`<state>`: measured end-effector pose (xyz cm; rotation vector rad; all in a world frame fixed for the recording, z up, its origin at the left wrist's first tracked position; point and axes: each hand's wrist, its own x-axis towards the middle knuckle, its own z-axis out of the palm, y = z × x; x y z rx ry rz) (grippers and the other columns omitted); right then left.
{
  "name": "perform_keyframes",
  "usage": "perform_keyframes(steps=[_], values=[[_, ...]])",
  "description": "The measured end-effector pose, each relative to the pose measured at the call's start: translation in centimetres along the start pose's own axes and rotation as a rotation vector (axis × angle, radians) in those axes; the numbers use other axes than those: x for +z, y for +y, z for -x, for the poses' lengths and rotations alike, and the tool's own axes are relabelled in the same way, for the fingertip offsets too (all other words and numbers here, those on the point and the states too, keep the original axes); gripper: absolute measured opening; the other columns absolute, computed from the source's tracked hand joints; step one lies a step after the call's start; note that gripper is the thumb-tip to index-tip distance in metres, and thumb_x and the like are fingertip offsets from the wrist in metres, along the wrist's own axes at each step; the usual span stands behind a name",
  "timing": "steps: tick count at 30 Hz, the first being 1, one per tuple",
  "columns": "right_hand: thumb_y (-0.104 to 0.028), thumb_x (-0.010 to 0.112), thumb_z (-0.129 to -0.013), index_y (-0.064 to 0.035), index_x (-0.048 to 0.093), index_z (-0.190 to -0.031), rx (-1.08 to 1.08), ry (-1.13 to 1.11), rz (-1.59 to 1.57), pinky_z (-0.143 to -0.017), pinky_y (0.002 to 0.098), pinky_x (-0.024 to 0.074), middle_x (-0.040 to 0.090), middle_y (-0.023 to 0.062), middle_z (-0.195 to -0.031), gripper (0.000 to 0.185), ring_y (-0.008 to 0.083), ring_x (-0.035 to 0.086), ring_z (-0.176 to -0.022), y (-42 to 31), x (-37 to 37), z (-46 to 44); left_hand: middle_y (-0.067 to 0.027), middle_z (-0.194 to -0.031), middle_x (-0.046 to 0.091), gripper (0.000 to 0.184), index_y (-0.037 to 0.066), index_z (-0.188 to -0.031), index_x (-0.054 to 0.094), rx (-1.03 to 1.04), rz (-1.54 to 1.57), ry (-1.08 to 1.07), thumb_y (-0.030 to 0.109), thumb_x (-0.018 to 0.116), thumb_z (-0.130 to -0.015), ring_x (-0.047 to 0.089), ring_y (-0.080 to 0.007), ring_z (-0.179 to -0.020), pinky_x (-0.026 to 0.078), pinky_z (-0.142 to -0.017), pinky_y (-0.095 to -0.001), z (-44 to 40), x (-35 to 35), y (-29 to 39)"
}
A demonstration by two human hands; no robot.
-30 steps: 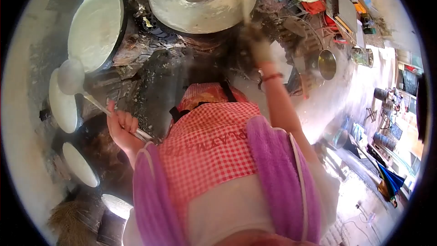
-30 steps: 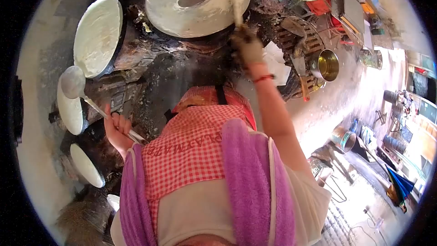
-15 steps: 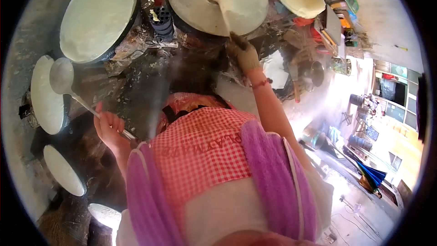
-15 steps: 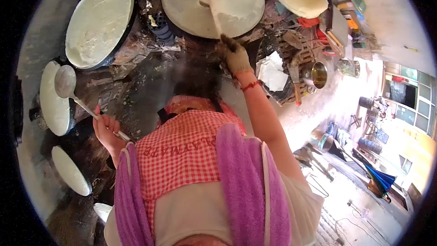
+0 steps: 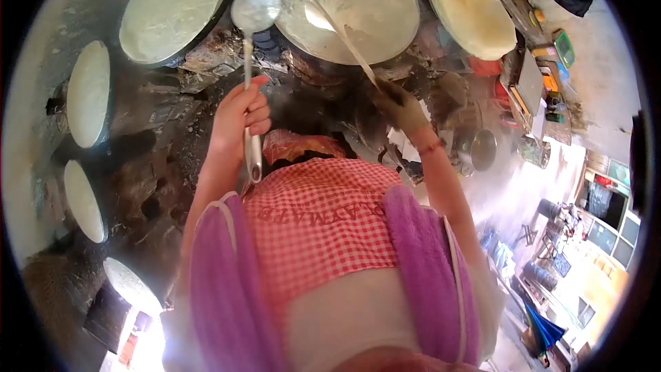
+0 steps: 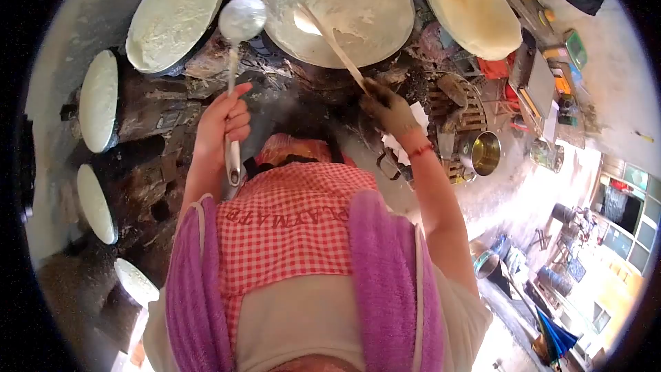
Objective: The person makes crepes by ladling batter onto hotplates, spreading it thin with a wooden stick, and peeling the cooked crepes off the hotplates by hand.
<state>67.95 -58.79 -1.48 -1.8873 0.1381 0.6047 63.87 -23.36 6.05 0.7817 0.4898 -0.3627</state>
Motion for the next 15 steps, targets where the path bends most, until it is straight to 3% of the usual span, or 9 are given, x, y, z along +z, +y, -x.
perform_keyframes(steps=[3, 5, 6, 8, 10, 11, 13, 15], values=[[-0.018, 0.064, -0.088, -0.009, 0.052, -0.134, -0.016, 0.217, -0.433, -0.045, 0.0207, 0.0374, 0.064, 0.0006, -0.084, 0.048, 0.0056, 0.048, -0.055, 5.3, 0.1, 2.1, 0.0045, -0.067, 0.033, 0.025, 0.0, -0.118, 0.05, -0.072, 0.087, -0.037, 0.014, 0.048, -0.097, 0.028, -0.0035, -0.05, 0.025, -0.043, -0.0194, -0.9, 2.8, -1.8], [-0.014, 0.067, -0.087, -0.007, 0.05, -0.133, 0.109, 0.322, -0.669, -0.063, 0.0196, 0.0451, 0.063, 0.0011, -0.095, 0.05, 0.0075, 0.055, -0.074, 3.1, 2.1, 2.6, 0.0039, -0.067, 0.034, 0.023, -0.001, -0.115, 0.051, -0.081, 0.147, 0.049, 0.013, 0.05, -0.096, 0.03, -0.0041, -0.053, 0.027, -0.045, -0.0214, -1.3, 4.8, -3.3], [-0.013, 0.069, -0.085, -0.0057, 0.05, -0.132, -0.043, 0.27, -0.712, -0.069, 0.0208, 0.0462, 0.061, 0.0011, -0.101, 0.051, 0.0084, 0.055, -0.082, 5.7, 4.3, -0.1, 0.0028, -0.068, 0.036, 0.012, 0.002, -0.101, 0.051, -0.067, 0.145, 0.082, 0.012, 0.05, -0.096, 0.032, -0.006, -0.055, 0.03, -0.048, -0.0242, -1.6, 5.7, -4.0], [-0.014, 0.066, -0.087, -0.0047, 0.05, -0.132, 0.019, 0.04, -0.721, -0.074, 0.0226, 0.0474, 0.061, 0.0011, -0.102, 0.049, 0.0089, 0.056, -0.086, 1.1, 7.9, -1.5, 0.0022, -0.069, 0.036, 0.009, 0.003, -0.096, 0.048, -0.056, 0.161, 0.053, 0.013, 0.049, -0.097, 0.033, -0.0068, -0.056, 0.031, -0.049, -0.0249, -2.8, 6.4, -5.2], [-0.015, 0.064, -0.088, -0.0026, 0.049, -0.132, -0.04, -0.147, -0.804, -0.074, 0.0226, 0.0469, 0.062, 0.0022, -0.103, 0.049, 0.0092, 0.056, -0.085, -0.6, 10.9, -4.8, 0.0032, -0.072, 0.037, 0.019, 0.008, -0.081, 0.04, -0.051, 0.196, 0.028, 0.012, 0.05, -0.097, 0.034, -0.0063, -0.054, 0.031, -0.048, -0.0216, -3.4, 8.0, -5.5], [-0.015, 0.064, -0.088, -0.0026, 0.049, -0.132, -0.051, -0.158, -0.811, -0.074, 0.0226, 0.0469, 0.062, 0.0022, -0.103, 0.049, 0.0092, 0.056, -0.085, -1.2, 10.9, -6.0, 0.0032, -0.072, 0.037, 0.019, 0.008, -0.081, 0.04, -0.038, 0.187, 0.031, 0.012, 0.05, -0.097, 0.034, -0.0063, -0.054, 0.031, -0.048, -0.0216, -3.9, 8.6, -5.4], [-0.016, 0.063, -0.088, -0.0004, 0.049, -0.133, -0.19, -0.086, -0.484, -0.074, 0.0227, 0.0471, 0.063, 0.0039, -0.106, 0.049, 0.0106, 0.057, -0.085, -2.3, 11.1, -7.5, 0.0039, -0.071, 0.037, 0.019, 0.008, -0.082, 0.041, -0.009, 0.387, 0.056, 0.014, 0.05, -0.098, 0.036, -0.0072, -0.056, 0.034, -0.049, -0.0213, -5.2, 8.9, -4.6], [-0.013, 0.062, -0.089, 0.0021, 0.046, -0.134, -0.104, -0.076, -0.683, -0.082, 0.0235, 0.0469, 0.062, 0.0075, -0.114, 0.05, 0.013, 0.059, -0.093, -2.4, 9.3, -5.9, 0.0036, -0.07, 0.037, 0.02, 0.008, -0.082, 0.041, -0.02, 0.468, 0.049, 0.016, 0.049, -0.098, 0.038, -0.0079, -0.057, 0.038, -0.052, -0.0218, -5.7, 7.8, -3.7]])
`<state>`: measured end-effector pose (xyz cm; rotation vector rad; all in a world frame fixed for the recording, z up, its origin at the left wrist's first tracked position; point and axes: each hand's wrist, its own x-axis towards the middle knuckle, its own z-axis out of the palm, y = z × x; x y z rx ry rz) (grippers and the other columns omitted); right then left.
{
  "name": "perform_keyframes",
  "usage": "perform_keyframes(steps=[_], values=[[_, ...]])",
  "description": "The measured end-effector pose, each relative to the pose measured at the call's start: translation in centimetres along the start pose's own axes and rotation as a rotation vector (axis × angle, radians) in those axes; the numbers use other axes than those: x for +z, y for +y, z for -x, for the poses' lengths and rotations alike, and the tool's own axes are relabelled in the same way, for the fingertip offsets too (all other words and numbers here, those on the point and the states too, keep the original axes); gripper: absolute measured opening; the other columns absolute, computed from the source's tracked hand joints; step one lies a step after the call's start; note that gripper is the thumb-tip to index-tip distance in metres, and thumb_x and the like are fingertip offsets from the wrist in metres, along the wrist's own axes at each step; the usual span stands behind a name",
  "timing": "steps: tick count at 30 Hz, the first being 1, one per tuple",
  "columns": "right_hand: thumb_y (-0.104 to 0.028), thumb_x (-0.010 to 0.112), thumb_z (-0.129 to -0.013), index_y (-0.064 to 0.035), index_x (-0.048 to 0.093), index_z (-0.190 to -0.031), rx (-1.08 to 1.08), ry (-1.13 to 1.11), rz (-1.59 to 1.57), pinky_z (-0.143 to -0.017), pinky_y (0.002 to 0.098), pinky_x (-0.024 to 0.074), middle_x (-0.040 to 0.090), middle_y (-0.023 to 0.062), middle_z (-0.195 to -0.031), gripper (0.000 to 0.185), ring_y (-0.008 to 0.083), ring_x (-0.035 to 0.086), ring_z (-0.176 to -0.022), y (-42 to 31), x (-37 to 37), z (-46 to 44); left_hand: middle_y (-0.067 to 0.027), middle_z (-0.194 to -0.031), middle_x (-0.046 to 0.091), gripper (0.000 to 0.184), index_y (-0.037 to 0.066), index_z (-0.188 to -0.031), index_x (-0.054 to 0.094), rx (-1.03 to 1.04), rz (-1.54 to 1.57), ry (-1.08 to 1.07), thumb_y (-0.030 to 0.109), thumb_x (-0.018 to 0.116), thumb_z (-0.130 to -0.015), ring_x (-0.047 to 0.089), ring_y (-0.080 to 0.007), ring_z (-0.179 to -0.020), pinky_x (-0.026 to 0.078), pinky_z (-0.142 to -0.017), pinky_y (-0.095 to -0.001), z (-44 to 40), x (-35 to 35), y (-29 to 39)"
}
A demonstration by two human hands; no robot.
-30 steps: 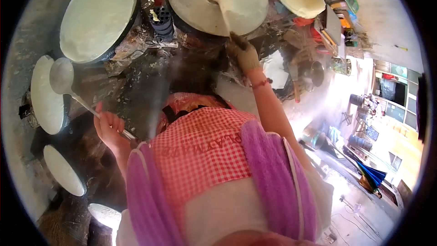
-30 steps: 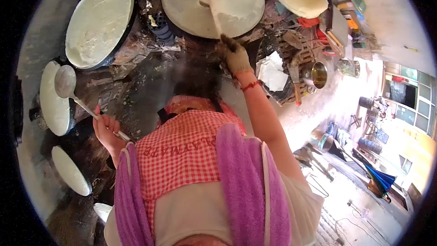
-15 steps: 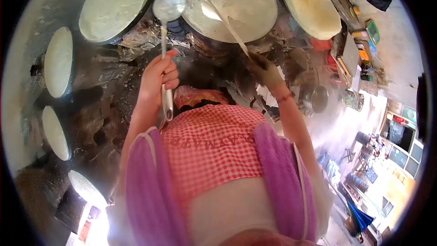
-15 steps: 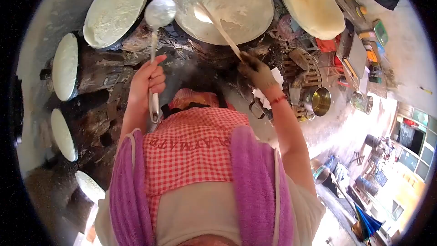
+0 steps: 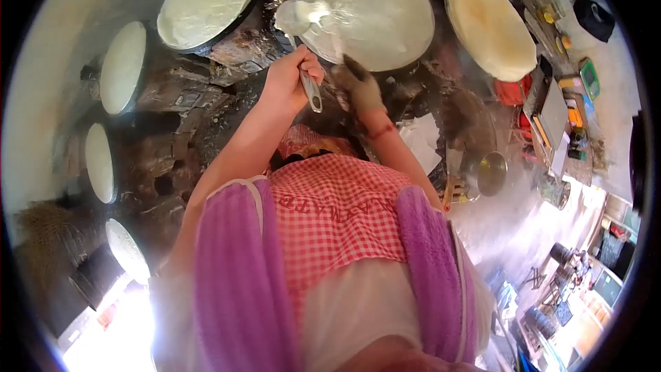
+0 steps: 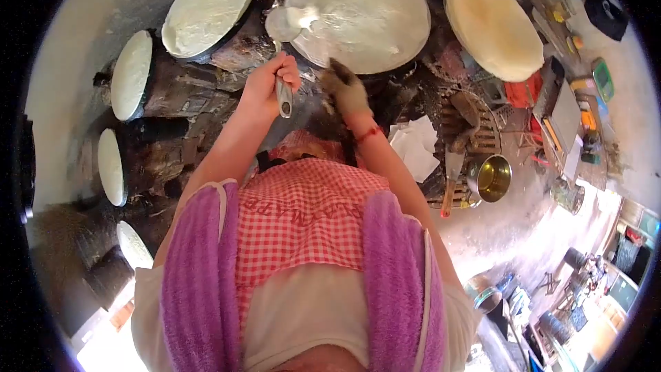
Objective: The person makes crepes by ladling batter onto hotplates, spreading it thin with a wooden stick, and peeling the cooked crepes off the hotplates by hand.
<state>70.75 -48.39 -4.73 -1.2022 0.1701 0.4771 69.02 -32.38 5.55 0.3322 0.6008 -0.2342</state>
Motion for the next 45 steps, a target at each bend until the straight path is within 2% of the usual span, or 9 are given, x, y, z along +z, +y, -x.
perform_keyframes(steps=[6, 10, 14, 19, 28, 38, 42, 44, 45], values=[[-0.01, 0.063, -0.087, 0.0014, 0.048, -0.133, 0.028, -0.055, 0.079, -0.083, 0.0244, 0.0473, 0.062, 0.0073, -0.114, 0.049, 0.0125, 0.058, -0.097, 1.1, -0.3, 1.3, 0.0002, -0.07, 0.041, 0.02, 0.004, -0.082, 0.043, 0.016, -0.203, 0.061, 0.015, 0.048, -0.099, 0.042, -0.0101, -0.058, 0.039, -0.051, -0.0233, 0.4, 1.3, -1.0], [-0.011, 0.066, -0.084, 0.001, 0.048, -0.133, 0.237, -0.145, 0.119, -0.082, 0.0239, 0.0471, 0.063, 0.0081, -0.113, 0.054, 0.0134, 0.059, -0.094, -2.1, -0.9, 1.9, -0.0019, -0.07, 0.042, 0.025, -0.005, -0.112, 0.044, -0.239, 0.454, -0.129, 0.017, 0.038, -0.102, 0.041, -0.0115, -0.055, 0.037, -0.046, -0.0256, -0.7, -1.3, 2.3], [-0.011, 0.064, -0.085, 0.002, 0.046, -0.134, -0.117, 0.133, 0.409, -0.066, 0.024, 0.051, 0.064, 0.0113, -0.105, 0.054, 0.0163, 0.063, -0.084, -4.2, -6.7, 3.0, -0.0014, -0.07, 0.036, 0.041, -0.006, -0.132, 0.035, -0.384, 0.576, -0.561, 0.024, 0.031, -0.104, 0.036, -0.0111, -0.052, 0.035, -0.042, -0.0252, 4.8, -4.9, 5.3], [-0.004, 0.066, -0.084, 0.0009, 0.05, -0.132, -0.313, 0.048, 0.471, -0.081, 0.0259, 0.0493, 0.064, 0.0095, -0.112, 0.05, 0.0134, 0.06, -0.091, 0.1, -9.5, -1.2, -0.0012, -0.073, 0.034, 0.044, -0.006, -0.139, 0.028, -0.079, 0.389, -0.531, 0.022, 0.026, -0.105, 0.032, -0.007, -0.052, 0.032, -0.038, -0.0225, 8.9, -6.5, 6.8], [-0.021, 0.07, -0.081, -0.008, 0.056, -0.128, -0.293, -0.203, 1.053, -0.085, 0.0336, 0.0491, 0.065, 0.0139, -0.114, 0.05, 0.0244, 0.063, -0.101, 3.1, 10.7, -3.2, 0.0034, -0.067, 0.032, 0.044, -0.003, -0.139, 0.03, 0.455, 0.045, -0.401, 0.021, 0.037, -0.102, 0.027, -0.0021, -0.042, 0.027, -0.031, -0.0184, 19.5, -15.4, 18.8], [-0.029, 0.064, -0.087, -0.0168, 0.054, -0.125, -0.389, -0.239, 1.547, -0.076, 0.0441, 0.0487, 0.064, 0.0231, -0.092, 0.041, 0.0383, 0.063, -0.087, 3.3, 26.0, -18.2, -0.0006, -0.068, 0.033, 0.04, -0.005, -0.137, 0.03, 0.464, 0.552, -0.189, 0.017, 0.027, -0.104, 0.027, -0.0049, -0.042, 0.028, -0.032, -0.0202, 25.2, -28.0, 28.2], [-0.032, 0.055, -0.089, -0.0056, 0.058, -0.116, 0.131, -0.154, 1.231, -0.078, 0.0482, 0.0498, 0.065, 0.0233, -0.094, 0.037, 0.0409, 0.062, -0.088, 3.7, 28.2, -12.9, -0.0005, -0.068, 0.032, 0.04, -0.005, -0.138, 0.029, 0.446, 0.6, -0.17, 0.017, 0.027, -0.104, 0.026, -0.0053, -0.043, 0.028, -0.033, -0.02, 25.3, -29.9, 30.5], [-0.032, 0.057, -0.088, -0.0081, 0.059, -0.117, -0.45, -0.188, 1.556, -0.08, 0.0483, 0.0484, 0.064, 0.0226, -0.099, 0.038, 0.0397, 0.062, -0.093, 4.4, 25.8, -12.5, -0.0004, -0.069, 0.032, 0.04, -0.004, -0.138, 0.027, 0.423, 0.652, -0.212, 0.016, 0.027, -0.104, 0.026, -0.0057, -0.043, 0.027, -0.034, -0.0203, 25.1, -30.1, 31.5], [-0.033, 0.058, -0.087, -0.0115, 0.056, -0.124, -0.279, -0.168, 1.634, -0.081, 0.0473, 0.0478, 0.063, 0.0213, -0.105, 0.043, 0.0404, 0.06, -0.097, 3.8, 25.6, -13.1, -0.0004, -0.069, 0.032, 0.04, -0.004, -0.138, 0.027, 0.414, 0.655, -0.216, 0.016, 0.027, -0.104, 0.026, -0.0057, -0.043, 0.027, -0.034, -0.0203, 24.9, -30.2, 31.9]])
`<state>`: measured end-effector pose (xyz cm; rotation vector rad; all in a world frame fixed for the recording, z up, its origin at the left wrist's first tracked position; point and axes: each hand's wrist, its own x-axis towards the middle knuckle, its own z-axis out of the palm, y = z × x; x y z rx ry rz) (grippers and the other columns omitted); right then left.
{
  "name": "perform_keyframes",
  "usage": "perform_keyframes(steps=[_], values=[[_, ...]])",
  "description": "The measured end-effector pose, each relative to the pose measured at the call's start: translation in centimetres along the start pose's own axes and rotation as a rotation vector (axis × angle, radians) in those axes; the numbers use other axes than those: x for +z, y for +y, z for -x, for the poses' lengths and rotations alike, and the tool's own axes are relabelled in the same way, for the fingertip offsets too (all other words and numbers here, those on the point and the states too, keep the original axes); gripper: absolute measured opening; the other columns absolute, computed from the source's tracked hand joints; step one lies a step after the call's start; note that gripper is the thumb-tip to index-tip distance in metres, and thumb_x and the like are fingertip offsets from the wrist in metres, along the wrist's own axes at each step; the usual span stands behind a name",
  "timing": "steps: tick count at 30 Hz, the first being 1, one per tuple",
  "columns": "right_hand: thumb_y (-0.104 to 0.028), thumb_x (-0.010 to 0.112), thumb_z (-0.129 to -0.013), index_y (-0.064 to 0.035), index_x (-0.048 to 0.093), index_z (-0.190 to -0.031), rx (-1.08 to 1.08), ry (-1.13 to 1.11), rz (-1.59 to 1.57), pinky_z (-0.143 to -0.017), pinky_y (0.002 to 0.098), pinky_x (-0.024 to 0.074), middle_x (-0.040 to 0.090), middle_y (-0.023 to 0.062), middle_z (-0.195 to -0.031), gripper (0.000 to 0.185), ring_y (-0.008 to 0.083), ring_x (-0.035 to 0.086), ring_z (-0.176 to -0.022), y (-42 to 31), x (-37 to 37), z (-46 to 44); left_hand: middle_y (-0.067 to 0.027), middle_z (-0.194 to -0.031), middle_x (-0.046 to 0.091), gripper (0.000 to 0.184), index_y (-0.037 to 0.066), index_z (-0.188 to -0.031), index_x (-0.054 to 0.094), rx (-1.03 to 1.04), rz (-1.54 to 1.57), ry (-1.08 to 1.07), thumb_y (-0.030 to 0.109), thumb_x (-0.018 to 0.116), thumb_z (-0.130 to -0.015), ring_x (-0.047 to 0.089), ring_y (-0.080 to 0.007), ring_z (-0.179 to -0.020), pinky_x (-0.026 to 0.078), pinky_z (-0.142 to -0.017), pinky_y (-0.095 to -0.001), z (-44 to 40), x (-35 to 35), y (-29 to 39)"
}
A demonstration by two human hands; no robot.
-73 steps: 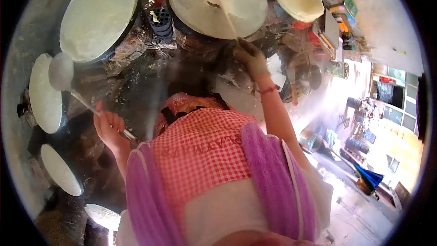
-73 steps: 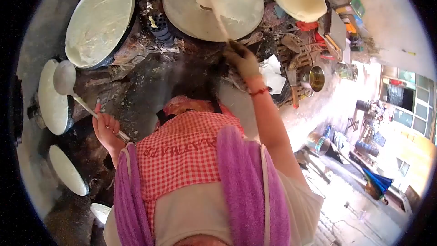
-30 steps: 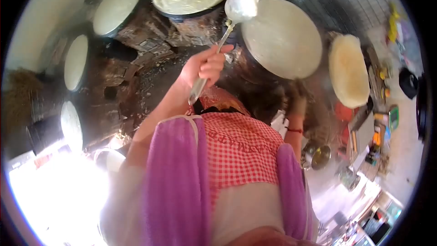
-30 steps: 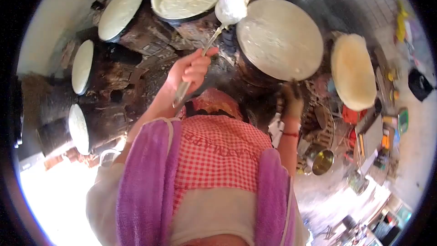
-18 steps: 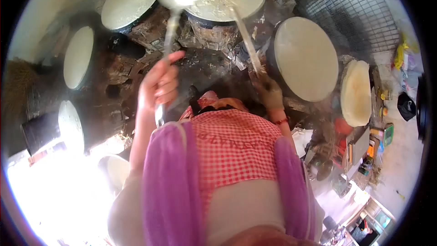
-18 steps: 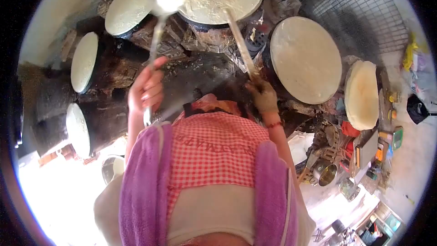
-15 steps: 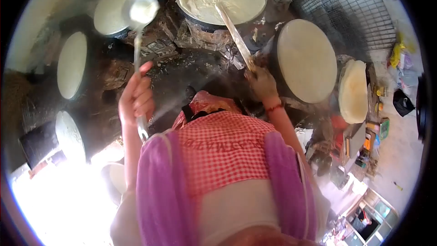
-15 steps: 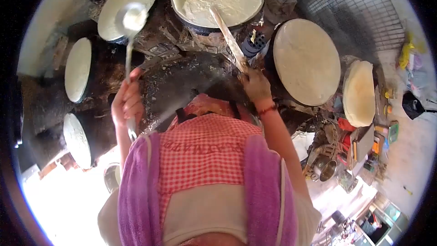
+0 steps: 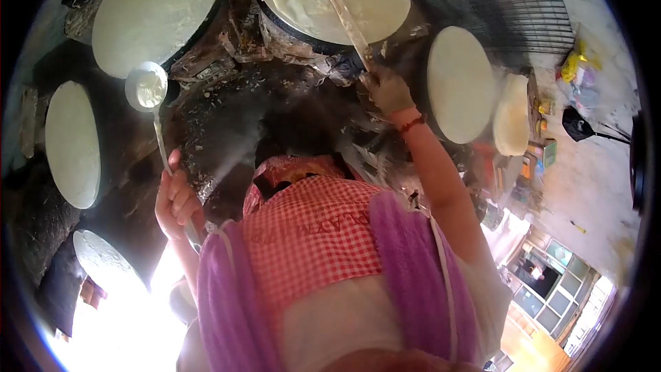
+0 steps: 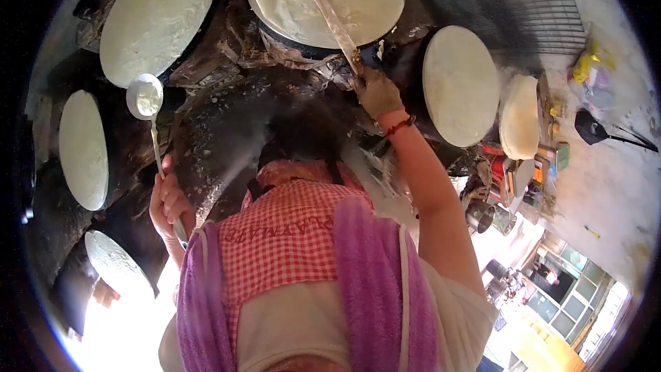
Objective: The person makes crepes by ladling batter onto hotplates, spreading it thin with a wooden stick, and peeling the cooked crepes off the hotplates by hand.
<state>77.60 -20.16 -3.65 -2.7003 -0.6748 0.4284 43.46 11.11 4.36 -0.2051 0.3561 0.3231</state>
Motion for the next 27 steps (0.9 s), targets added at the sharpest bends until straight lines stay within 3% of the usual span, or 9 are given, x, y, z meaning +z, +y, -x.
perform_keyframes(steps=[5, 7, 9, 10, 13, 15, 22, 26, 27], values=[[-0.034, 0.06, -0.086, -0.0028, 0.058, -0.115, 0.005, 0.073, -0.207, -0.079, 0.0451, 0.0483, 0.064, 0.0237, -0.101, 0.043, 0.0388, 0.061, -0.095, -2.6, 0.2, -2.4, -0.0006, -0.069, 0.032, 0.04, -0.005, -0.138, 0.027, -0.031, -0.008, -0.042, 0.015, 0.027, -0.104, 0.027, -0.0062, -0.046, 0.028, -0.035, -0.021, -1.0, 1.4, 0.0], [-0.035, 0.063, -0.086, 0.0002, 0.058, -0.114, 0.434, -0.216, -0.518, -0.078, 0.0436, 0.0485, 0.064, 0.0245, -0.099, 0.045, 0.0385, 0.062, -0.094, -4.1, 0.0, -1.8, -0.0007, -0.069, 0.032, 0.04, -0.005, -0.138, 0.027, -0.036, -0.018, -0.045, 0.015, 0.028, -0.104, 0.027, -0.0065, -0.046, 0.028, -0.036, -0.0213, -1.1, 1.7, 0.0], [-0.036, 0.063, -0.086, -0.0004, 0.058, -0.116, 0.347, -0.083, -0.57, -0.076, 0.0415, 0.0494, 0.064, 0.0253, -0.097, 0.047, 0.0361, 0.064, -0.093, -2.0, 3.0, 0.9, -0.0008, -0.07, 0.032, 0.04, -0.005, -0.138, 0.027, -0.055, -0.026, -0.046, 0.014, 0.028, -0.104, 0.028, -0.0067, -0.046, 0.029, -0.036, -0.0216, -1.3, 1.9, 0.1], [-0.028, 0.063, -0.088, -0.0035, 0.057, -0.12, 0.233, -0.046, -0.547, -0.064, 0.0328, 0.0464, 0.063, 0.0136, -0.087, 0.041, 0.0217, 0.059, -0.076, -0.1, 4.4, 2.0, -0.0008, -0.07, 0.032, 0.04, -0.005, -0.138, 0.027, -0.062, -0.024, -0.046, 0.014, 0.028, -0.103, 0.028, -0.007, -0.046, 0.029, -0.036, -0.0217, -1.5, 2.1, 0.1], [-0.032, 0.064, -0.087, -0.0047, 0.057, -0.122, 0.227, -0.067, -0.64, -0.065, 0.0353, 0.0503, 0.067, 0.0172, -0.096, 0.045, 0.0208, 0.066, -0.08, -1.9, 1.4, 6.4, -0.0008, -0.07, 0.032, 0.04, -0.005, -0.139, 0.027, -0.085, -0.04, -0.05, 0.014, 0.028, -0.103, 0.028, -0.0074, -0.046, 0.03, -0.036, -0.0217, -2.2, 2.6, 0.3], [-0.032, 0.064, -0.086, -0.0078, 0.052, -0.13, 0.373, -0.176, -1.294, -0.056, 0.0266, 0.0464, 0.066, 0.0076, -0.09, 0.052, 0.0139, 0.061, -0.071, -2.9, -0.6, 8.6, -0.0008, -0.07, 0.032, 0.041, -0.005, -0.139, 0.026, -0.082, -0.052, -0.051, 0.014, 0.028, -0.103, 0.028, -0.0075, -0.046, 0.03, -0.036, -0.0217, -2.6, 2.8, 0.3], [-0.029, 0.058, -0.091, -0.0085, 0.051, -0.128, 0.455, -0.229, -1.978, -0.044, 0.0247, 0.0433, 0.062, 0.0097, -0.081, 0.043, 0.0152, 0.055, -0.053, -0.4, 5.9, 4.4, -0.0012, -0.071, 0.033, 0.041, -0.004, -0.14, 0.026, -0.116, -0.097, -0.002, 0.015, 0.026, -0.104, 0.029, -0.0078, -0.046, 0.03, -0.036, -0.0218, -3.9, 3.9, -0.3], [-0.028, 0.061, -0.089, -0.0052, 0.052, -0.127, 0.39, 0.005, -1.788, -0.056, 0.0246, 0.05, 0.063, 0.0111, -0.086, 0.045, 0.0166, 0.06, -0.063, -0.5, 4.6, 0.1, -0.0017, -0.072, 0.034, 0.041, -0.004, -0.14, 0.025, -0.139, -0.121, 0.004, 0.016, 0.025, -0.104, 0.03, -0.0084, -0.047, 0.031, -0.036, -0.0224, -4.0, 4.4, -0.2], [-0.03, 0.061, -0.089, -0.0079, 0.055, -0.126, 0.335, 0.136, -1.486, -0.058, 0.0261, 0.0491, 0.064, 0.0091, -0.087, 0.044, 0.016, 0.06, -0.065, -0.8, 3.8, -0.2, -0.0017, -0.072, 0.034, 0.041, -0.004, -0.14, 0.025, -0.141, -0.12, 0.004, 0.016, 0.025, -0.104, 0.03, -0.0084, -0.047, 0.031, -0.036, -0.0224, -4.1, 4.5, -0.1]])
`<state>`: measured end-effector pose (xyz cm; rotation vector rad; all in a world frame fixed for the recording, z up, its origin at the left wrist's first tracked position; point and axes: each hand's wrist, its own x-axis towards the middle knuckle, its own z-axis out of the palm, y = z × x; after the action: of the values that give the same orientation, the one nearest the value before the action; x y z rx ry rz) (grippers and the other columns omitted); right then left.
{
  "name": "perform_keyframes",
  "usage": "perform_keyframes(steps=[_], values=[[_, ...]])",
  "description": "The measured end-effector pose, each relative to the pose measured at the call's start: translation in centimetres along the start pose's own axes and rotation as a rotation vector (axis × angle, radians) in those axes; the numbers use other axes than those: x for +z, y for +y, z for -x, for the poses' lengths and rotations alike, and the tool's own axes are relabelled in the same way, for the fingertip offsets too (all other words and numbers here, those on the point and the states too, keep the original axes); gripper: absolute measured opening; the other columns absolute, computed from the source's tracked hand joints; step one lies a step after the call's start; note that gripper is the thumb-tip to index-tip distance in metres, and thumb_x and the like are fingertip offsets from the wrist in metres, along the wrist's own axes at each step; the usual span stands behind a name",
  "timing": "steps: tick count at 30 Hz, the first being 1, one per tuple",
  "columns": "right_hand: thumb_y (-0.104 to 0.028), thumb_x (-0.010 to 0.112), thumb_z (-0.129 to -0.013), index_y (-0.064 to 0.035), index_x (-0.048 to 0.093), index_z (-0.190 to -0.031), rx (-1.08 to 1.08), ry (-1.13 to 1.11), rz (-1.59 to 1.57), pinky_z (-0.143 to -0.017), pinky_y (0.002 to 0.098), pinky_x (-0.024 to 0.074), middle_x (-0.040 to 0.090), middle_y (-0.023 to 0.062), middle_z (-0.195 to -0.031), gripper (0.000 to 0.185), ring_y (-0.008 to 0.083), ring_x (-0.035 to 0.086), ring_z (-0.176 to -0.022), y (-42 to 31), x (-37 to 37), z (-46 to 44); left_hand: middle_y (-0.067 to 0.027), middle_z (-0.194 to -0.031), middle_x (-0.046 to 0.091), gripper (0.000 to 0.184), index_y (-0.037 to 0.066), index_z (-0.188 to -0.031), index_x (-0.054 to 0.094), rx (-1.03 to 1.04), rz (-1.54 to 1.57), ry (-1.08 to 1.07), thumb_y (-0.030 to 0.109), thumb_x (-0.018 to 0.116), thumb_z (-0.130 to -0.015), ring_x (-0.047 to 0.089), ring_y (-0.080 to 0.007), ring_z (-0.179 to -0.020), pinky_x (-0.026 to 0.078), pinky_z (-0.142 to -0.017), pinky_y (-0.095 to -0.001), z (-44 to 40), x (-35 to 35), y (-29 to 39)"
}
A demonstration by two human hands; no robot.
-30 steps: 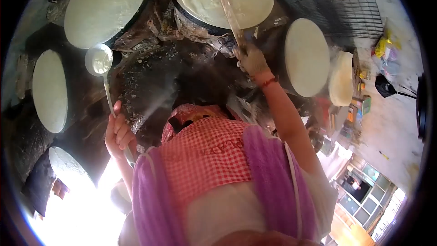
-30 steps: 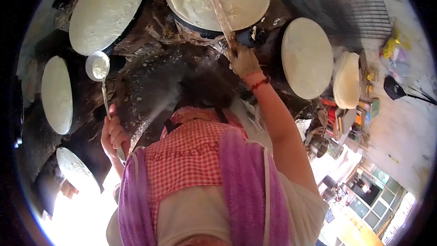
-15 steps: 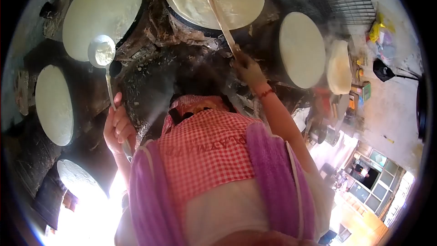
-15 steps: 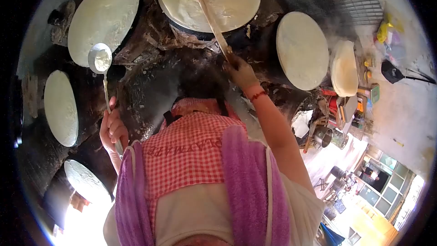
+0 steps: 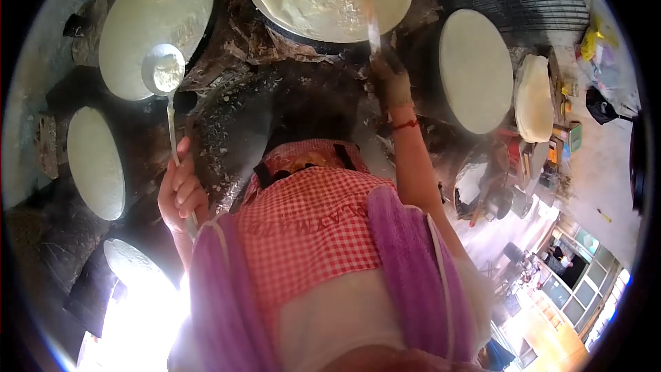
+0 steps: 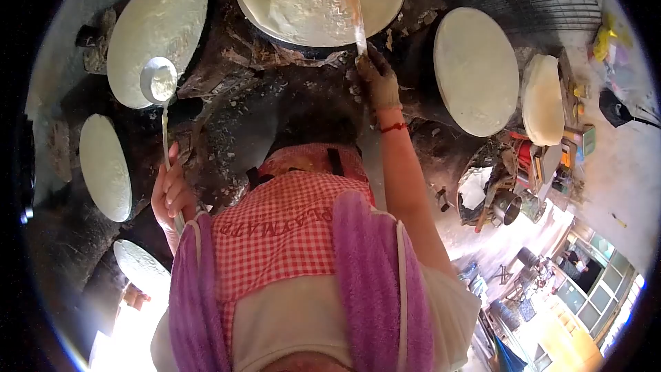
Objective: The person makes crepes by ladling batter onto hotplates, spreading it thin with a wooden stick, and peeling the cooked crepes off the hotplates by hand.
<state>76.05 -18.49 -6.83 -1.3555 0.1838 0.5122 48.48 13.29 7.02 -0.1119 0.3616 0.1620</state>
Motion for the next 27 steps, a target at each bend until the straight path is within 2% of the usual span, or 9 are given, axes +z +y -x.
perform_keyframes(steps=[2, 5, 9, 12, 14, 18, 21, 24, 27], values=[[-0.032, 0.061, -0.089, -0.0106, 0.057, -0.125, -0.152, 0.079, 0.291, -0.06, 0.0276, 0.0483, 0.066, 0.007, -0.088, 0.042, 0.0153, 0.06, -0.067, -0.4, 0.4, 0.1, -0.0019, -0.072, 0.034, 0.041, -0.004, -0.14, 0.025, 0.001, 0.019, -0.015, 0.016, 0.025, -0.104, 0.03, -0.0085, -0.047, 0.031, -0.036, -0.0226, 0.1, 0.0, 0.3], [-0.029, 0.065, -0.087, -0.0114, 0.051, -0.132, -0.274, 0.018, 1.109, -0.085, 0.0322, 0.0477, 0.065, 0.0158, -0.112, 0.05, 0.0186, 0.063, -0.101, 0.3, 0.3, 1.9, -0.0019, -0.072, 0.034, 0.041, -0.004, -0.139, 0.026, 0.02, 0.007, 0.0, 0.017, 0.025, -0.104, 0.03, -0.0087, -0.047, 0.032, -0.037, -0.0229, 0.2, -0.2, 0.9], [-0.026, 0.067, -0.086, -0.0075, 0.052, -0.131, -0.095, 0.005, 1.194, -0.084, 0.0298, 0.0472, 0.064, 0.0143, -0.118, 0.051, 0.0162, 0.06, -0.107, 1.0, 1.2, 6.4, -0.0012, -0.07, 0.034, 0.04, -0.004, -0.138, 0.028, 0.033, 0.006, 0.008, 0.016, 0.027, -0.104, 0.029, -0.0076, -0.045, 0.03, -0.035, -0.0221, 0.4, -0.7, 2.2], [-0.021, 0.064, -0.086, -0.0056, 0.055, -0.126, -0.216, -0.117, 0.581, -0.079, 0.0303, 0.0496, 0.065, 0.0081, -0.114, 0.044, 0.0187, 0.063, -0.089, 0.0, 2.9, 7.2, 0.0009, -0.067, 0.032, 0.039, -0.004, -0.137, 0.031, 0.108, -0.115, 0.057, 0.016, 0.03, -0.104, 0.027, -0.0051, -0.044, 0.028, -0.033, -0.02, 1.3, -1.0, 2.6], [-0.014, 0.065, -0.084, -0.0034, 0.052, -0.129, -0.117, -0.085, 0.522, -0.076, 0.0248, 0.0485, 0.063, 0.0018, -0.114, 0.048, 0.0106, 0.059, -0.086, -3.2, 5.7, 5.9, 0.003, -0.065, 0.03, 0.038, -0.004, -0.135, 0.034, 0.159, -0.212, 0.081, 0.017, 0.033, -0.103, 0.025, -0.0028, -0.043, 0.025, -0.031, -0.0182, 2.1, -1.0, 2.9], [-0.027, 0.077, -0.074, 0.0039, 0.058, -0.114, -0.356, -0.191, 0.842, -0.079, 0.0296, 0.0489, 0.067, 0.0153, -0.098, 0.054, 0.0185, 0.064, -0.087, -7.7, 15.3, -2.6, 0.0042, -0.064, 0.029, 0.037, -0.003, -0.134, 0.036, 0.227, -0.292, 0.145, 0.017, 0.034, -0.103, 0.024, -0.0014, -0.042, 0.024, -0.031, -0.0176, 3.8, -1.3, 3.4], [-0.042, 0.079, -0.069, -0.012, 0.053, -0.128, -0.686, -0.207, 1.263, -0.092, 0.0378, 0.0465, 0.064, 0.0136, -0.115, 0.071, 0.0278, 0.06, -0.107, -6.6, 20.6, -8.3, 0.0062, -0.062, 0.029, 0.038, -0.002, -0.134, 0.038, 0.344, -0.234, 0.282, 0.018, 0.033, -0.103, 0.023, -0.0005, -0.039, 0.022, -0.029, -0.0173, 5.7, -1.2, 3.1], [-0.044, 0.072, -0.074, -0.0208, 0.047, -0.133, -0.481, -0.109, 1.671, -0.095, 0.0393, 0.0466, 0.057, 0.0117, -0.126, 0.069, 0.0281, 0.057, -0.114, -6.1, 23.5, -10.1, -0.0004, -0.07, 0.033, 0.036, -0.003, -0.133, 0.033, 0.355, -0.165, 0.093, 0.017, 0.03, -0.104, 0.026, -0.003, -0.042, 0.028, -0.032, -0.0182, 7.8, -2.9, 3.2], [-0.028, 0.072, -0.073, -0.015, 0.055, -0.126, -0.432, -0.11, 1.482, -0.092, 0.0376, 0.0475, 0.063, 0.013, -0.115, 0.057, 0.0282, 0.061, -0.105, -8.6, 23.6, -9.8, -0.0006, -0.071, 0.033, 0.036, -0.003, -0.134, 0.033, 0.338, -0.067, -0.019, 0.017, 0.029, -0.104, 0.025, -0.0036, -0.043, 0.026, -0.033, -0.0195, 9.4, -4.2, 3.7]])
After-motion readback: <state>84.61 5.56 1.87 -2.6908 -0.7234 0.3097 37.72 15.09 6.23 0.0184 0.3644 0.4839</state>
